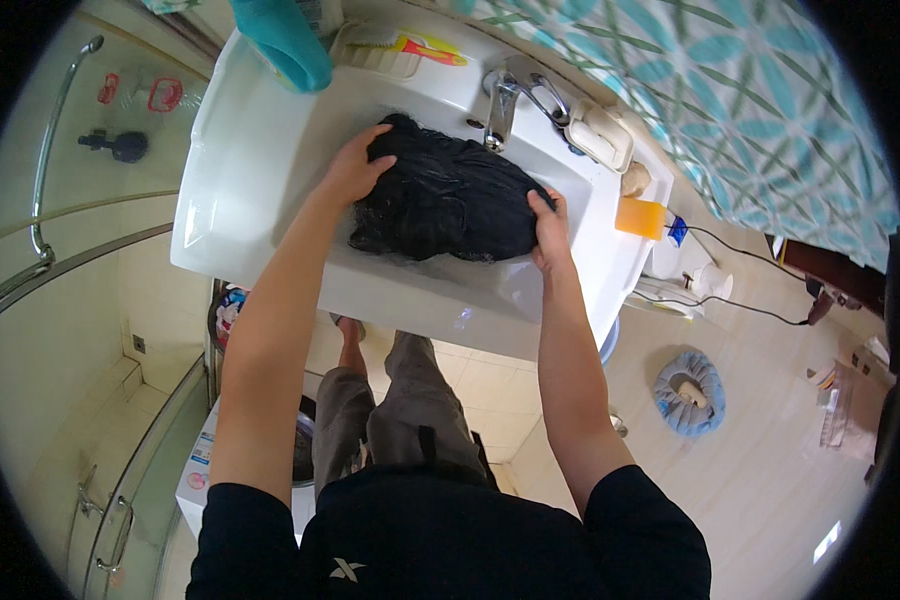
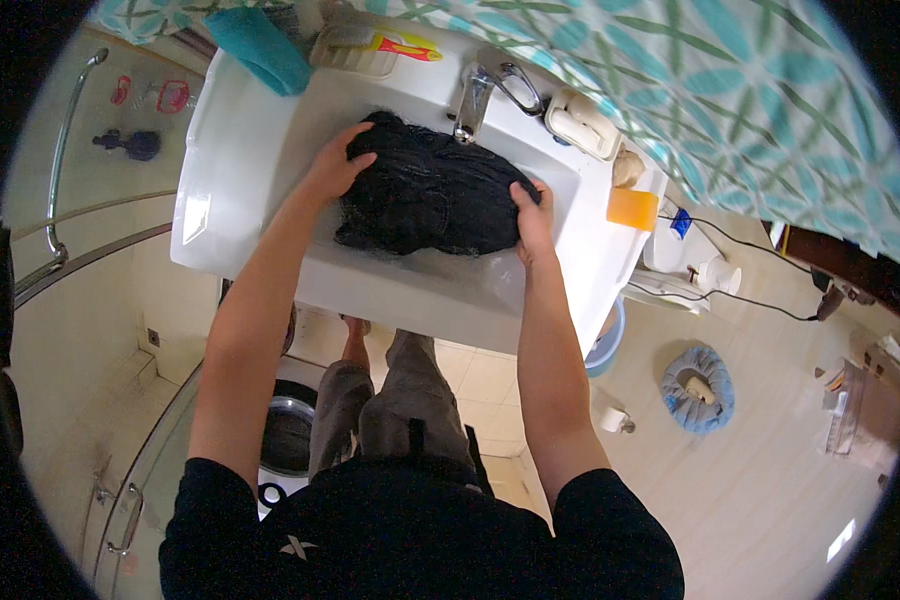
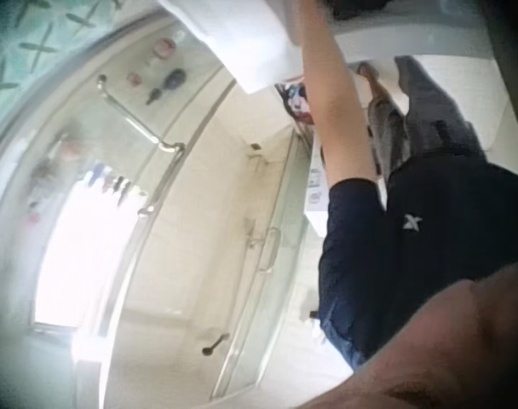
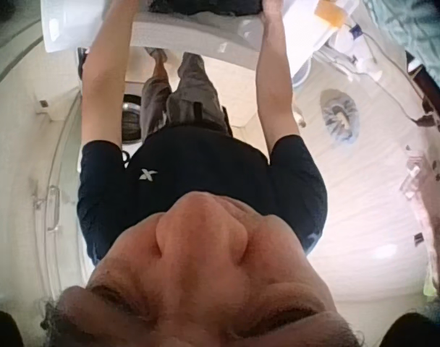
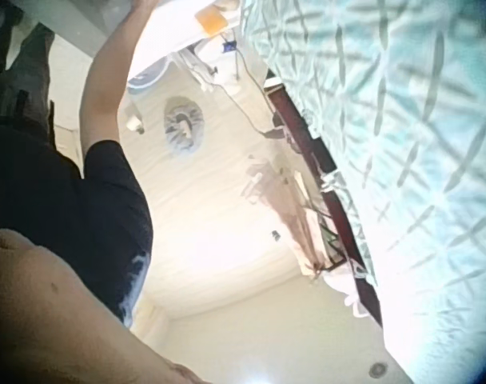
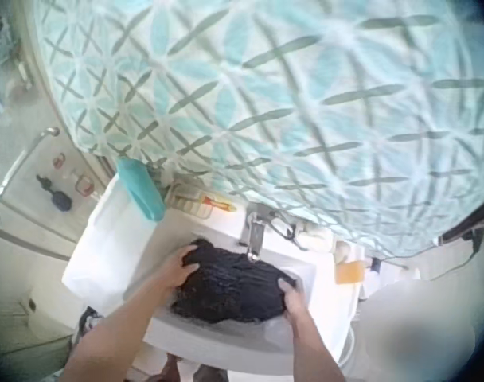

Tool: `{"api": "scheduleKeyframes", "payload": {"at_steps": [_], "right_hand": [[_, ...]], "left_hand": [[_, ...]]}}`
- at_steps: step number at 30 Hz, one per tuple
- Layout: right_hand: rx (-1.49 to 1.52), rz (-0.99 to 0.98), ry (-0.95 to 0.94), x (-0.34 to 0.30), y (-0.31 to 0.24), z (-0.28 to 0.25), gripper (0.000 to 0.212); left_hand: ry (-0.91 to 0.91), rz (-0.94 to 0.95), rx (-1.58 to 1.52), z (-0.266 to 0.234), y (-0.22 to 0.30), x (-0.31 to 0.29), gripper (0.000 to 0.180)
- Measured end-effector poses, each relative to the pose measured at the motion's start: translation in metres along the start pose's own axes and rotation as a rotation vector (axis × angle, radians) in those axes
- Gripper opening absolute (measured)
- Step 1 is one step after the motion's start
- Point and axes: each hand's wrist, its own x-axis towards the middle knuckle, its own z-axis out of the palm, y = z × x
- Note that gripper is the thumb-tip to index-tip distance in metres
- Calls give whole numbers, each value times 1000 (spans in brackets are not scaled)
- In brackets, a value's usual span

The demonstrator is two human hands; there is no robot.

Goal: The person hand-washes a dark garment in a bathroom sink, repeatedly submerging, scrubbing, and rinsing it under running water. The garment is wrung out and briefly lifted before being placed back into the sink.

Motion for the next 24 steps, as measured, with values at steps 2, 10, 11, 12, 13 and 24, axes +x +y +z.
{"api": "scheduleKeyframes", "payload": {"at_steps": [2,10,11,12,13,24], "right_hand": [[-475,-166,68,-26,-10,2,64],[-913,-597,-154,-96,1,104,53],[-1051,-694,-93,-100,14,118,43],[-1192,-612,-97,-96,23,121,43],[-1298,-619,-96,-85,29,126,43],[802,368,-327,-67,-54,62,37]], "left_hand": [[178,36,20,2,-10,-16,64],[260,-151,-35,16,0,-99,43],[244,-167,-15,19,6,-112,41],[229,-176,6,20,12,-125,39],[229,-197,25,18,18,-134,40],[311,-231,-119,47,56,-160,42]]}}
